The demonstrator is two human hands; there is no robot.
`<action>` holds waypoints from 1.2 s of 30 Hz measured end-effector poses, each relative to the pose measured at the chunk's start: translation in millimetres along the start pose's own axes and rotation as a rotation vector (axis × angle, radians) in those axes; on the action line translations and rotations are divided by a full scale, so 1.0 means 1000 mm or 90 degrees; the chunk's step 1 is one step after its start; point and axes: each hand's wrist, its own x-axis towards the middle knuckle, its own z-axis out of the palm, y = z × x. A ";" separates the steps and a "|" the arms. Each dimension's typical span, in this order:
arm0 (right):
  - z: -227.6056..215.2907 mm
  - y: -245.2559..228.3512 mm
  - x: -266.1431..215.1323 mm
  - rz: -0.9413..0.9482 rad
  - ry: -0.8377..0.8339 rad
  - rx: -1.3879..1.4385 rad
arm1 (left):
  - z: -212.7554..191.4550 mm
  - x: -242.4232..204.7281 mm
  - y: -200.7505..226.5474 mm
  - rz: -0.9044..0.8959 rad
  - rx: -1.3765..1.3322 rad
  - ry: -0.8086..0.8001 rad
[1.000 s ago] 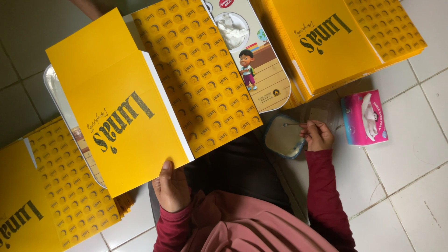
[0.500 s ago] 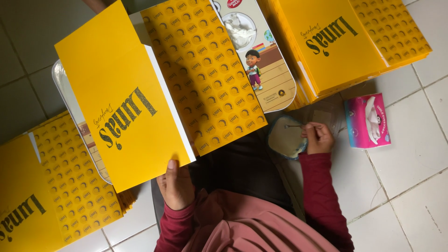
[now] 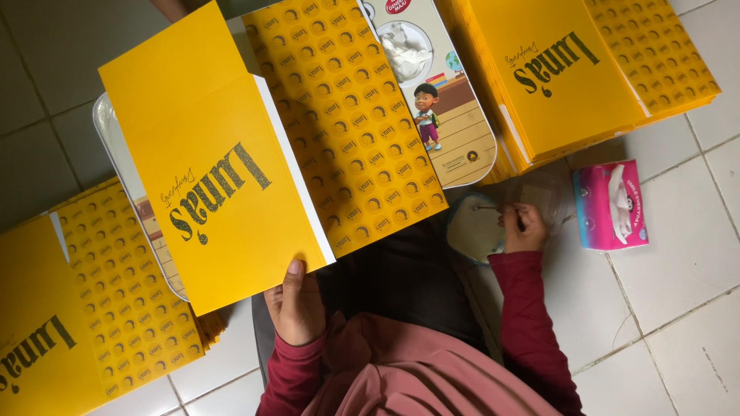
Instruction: Applying glue to the edges of yellow paper folders and folding them to assemble.
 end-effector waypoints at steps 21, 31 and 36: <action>-0.031 0.053 0.017 0.332 -0.037 0.488 | 0.002 0.002 -0.001 0.015 -0.019 -0.017; 0.000 -0.121 -0.030 0.011 -0.135 0.418 | 0.016 0.002 0.005 0.039 0.266 0.066; 0.048 -0.197 -0.075 -0.245 -0.144 0.231 | 0.009 0.002 0.001 -0.002 0.198 -0.018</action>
